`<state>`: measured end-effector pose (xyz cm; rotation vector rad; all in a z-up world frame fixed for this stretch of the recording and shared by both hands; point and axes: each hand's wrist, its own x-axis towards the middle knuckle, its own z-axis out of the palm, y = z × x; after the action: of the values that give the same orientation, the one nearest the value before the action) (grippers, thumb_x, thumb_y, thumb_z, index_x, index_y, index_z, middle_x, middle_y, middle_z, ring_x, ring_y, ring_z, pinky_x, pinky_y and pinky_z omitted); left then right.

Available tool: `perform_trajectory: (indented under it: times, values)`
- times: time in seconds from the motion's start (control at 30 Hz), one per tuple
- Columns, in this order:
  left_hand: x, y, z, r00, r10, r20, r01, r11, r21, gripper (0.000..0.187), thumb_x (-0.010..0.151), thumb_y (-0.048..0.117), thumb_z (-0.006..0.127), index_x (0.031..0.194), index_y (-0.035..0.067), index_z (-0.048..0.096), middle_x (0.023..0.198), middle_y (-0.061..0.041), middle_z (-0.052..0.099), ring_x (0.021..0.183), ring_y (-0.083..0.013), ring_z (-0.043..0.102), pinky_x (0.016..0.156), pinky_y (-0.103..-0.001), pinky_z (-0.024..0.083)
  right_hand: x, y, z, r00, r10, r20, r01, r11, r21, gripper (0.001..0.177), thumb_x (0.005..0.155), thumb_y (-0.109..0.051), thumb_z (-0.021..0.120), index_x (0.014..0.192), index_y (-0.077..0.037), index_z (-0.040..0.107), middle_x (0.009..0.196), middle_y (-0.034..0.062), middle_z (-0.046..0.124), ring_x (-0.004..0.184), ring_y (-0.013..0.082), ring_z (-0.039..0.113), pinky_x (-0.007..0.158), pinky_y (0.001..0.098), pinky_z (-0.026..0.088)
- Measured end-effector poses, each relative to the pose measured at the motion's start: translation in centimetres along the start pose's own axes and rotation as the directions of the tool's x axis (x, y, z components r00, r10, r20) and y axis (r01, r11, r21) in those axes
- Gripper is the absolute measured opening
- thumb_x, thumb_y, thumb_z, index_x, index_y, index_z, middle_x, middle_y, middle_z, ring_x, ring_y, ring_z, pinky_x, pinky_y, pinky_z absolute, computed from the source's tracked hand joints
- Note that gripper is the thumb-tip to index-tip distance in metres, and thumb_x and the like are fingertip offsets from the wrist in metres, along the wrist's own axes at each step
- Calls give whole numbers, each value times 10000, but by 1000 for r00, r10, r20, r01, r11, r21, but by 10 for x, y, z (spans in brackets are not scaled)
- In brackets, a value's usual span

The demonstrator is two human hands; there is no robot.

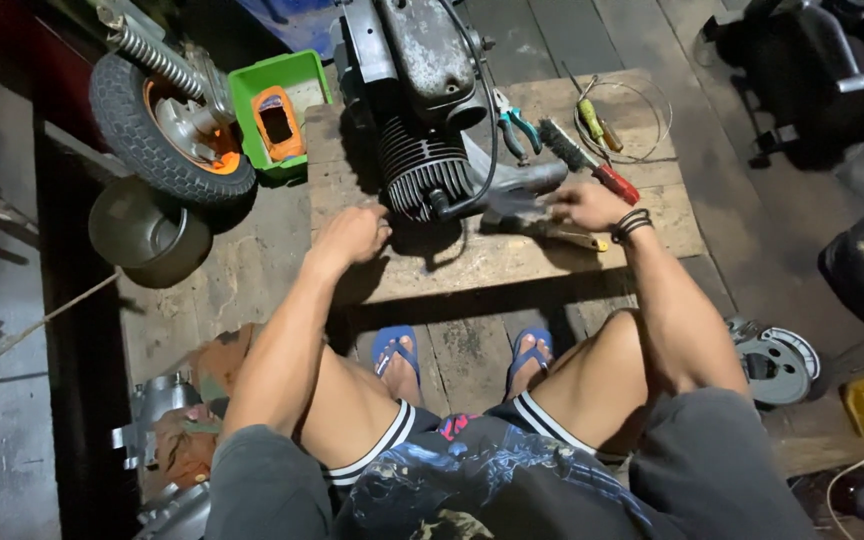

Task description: The person is seated on the floor in a workshop, working on a small engine placed on a wooden board. They repeatedly pull the starter cord, rotate the flywheel by hand, and adjust components on the engine block.

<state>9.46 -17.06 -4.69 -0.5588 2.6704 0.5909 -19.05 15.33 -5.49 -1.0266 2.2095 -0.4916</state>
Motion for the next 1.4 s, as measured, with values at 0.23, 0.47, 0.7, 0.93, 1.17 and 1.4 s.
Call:
perform_trajectory:
  times: [0.23,0.47,0.7,0.93,1.17,1.4]
  values:
    - [5,-24,7,1000,-18,-17,20,991,129,560,927,207,547,1482,131,524,1309,-245,685,1253,-424,632,1026,-568,515,-34,-83,-10,991,23,-135,51,852,521,183,965,-261,731,1032,-93,760,810,51,716,654,152,629,599,295,530]
    - [-14,-9,0,999,-5,-32,10,987,161,498,932,231,534,1425,174,578,1263,-200,716,1213,-400,664,1007,-556,534,-14,-34,-4,982,11,-187,17,989,145,195,962,-348,696,1070,-208,780,876,86,766,859,273,713,797,403,559]
    - [-8,-8,8,999,-24,-30,29,985,168,475,957,319,581,1408,176,616,1310,-162,704,1229,-379,663,1006,-548,536,-24,-74,-2,996,-46,-75,57,988,147,249,981,-312,686,1103,-122,789,912,116,789,807,254,717,823,411,549]
    - [-12,-3,-3,999,-30,-23,33,987,157,461,960,350,564,1385,177,615,1263,-202,712,1215,-395,664,1016,-539,529,-11,-42,2,908,-177,-380,220,973,73,258,986,-331,678,1203,-208,746,1041,117,766,1052,353,705,924,482,526]
    - [-17,-4,-6,995,-103,0,102,985,143,481,978,379,550,1401,161,622,1271,-224,713,1245,-399,652,1038,-558,503,0,-39,12,778,-504,-376,463,864,-201,250,971,-201,699,1219,-183,718,1042,135,744,1017,393,699,879,505,553]
    - [-15,-22,-4,990,-135,27,132,986,104,494,978,348,566,1430,153,606,1288,-234,705,1262,-408,635,1028,-560,518,33,56,14,840,-482,-249,182,682,-708,276,957,-269,523,1187,-343,656,1054,-54,614,1055,219,615,1043,398,462]
